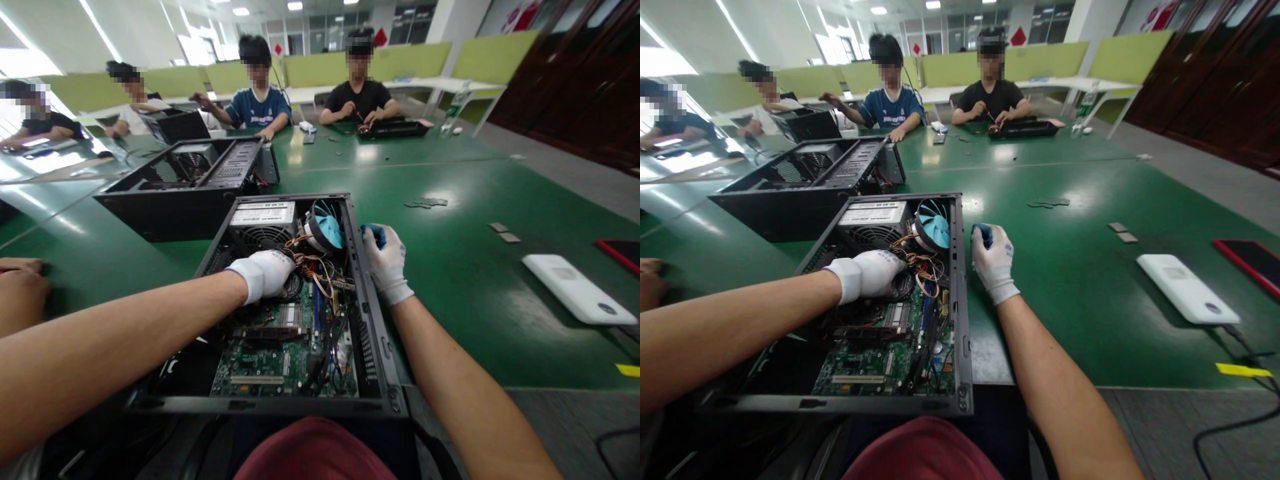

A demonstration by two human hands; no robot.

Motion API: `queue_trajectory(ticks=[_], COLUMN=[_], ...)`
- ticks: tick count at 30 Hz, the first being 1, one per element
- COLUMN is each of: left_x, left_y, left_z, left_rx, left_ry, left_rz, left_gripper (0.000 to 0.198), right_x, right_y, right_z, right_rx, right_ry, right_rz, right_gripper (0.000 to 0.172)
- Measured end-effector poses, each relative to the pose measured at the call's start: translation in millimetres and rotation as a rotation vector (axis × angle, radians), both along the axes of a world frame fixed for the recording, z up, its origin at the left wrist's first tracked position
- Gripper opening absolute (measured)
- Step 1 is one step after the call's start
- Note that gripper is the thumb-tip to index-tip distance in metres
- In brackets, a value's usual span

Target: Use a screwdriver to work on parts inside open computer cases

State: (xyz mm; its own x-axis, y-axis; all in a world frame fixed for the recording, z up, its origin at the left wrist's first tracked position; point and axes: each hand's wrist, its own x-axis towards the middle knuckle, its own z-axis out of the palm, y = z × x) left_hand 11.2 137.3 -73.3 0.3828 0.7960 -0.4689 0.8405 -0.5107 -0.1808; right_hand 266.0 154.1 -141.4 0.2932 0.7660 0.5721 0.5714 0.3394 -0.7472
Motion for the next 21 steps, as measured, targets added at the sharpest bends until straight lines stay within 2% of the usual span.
queue_trajectory(ticks=[9, 15, 21], left_x=[-1, -2, 4], left_y=[-3, -3, -12], left_z=[1.6, 3.1, 17.8], left_rx=[0.008, -0.002, 0.017], left_ry=[0.025, -0.023, -0.086], left_rz=[-0.075, -0.046, 0.009], left_gripper=[0.051, 0.056, 0.060], right_x=[-4, -5, -4], right_y=[0, -4, -9], right_z=[-4.4, -1.1, 1.5], right_rx=[-0.065, -0.109, -0.166], right_ry=[0.003, 0.022, 0.091], right_rz=[0.074, 0.117, 0.320], right_gripper=[0.042, 0.051, 0.058])
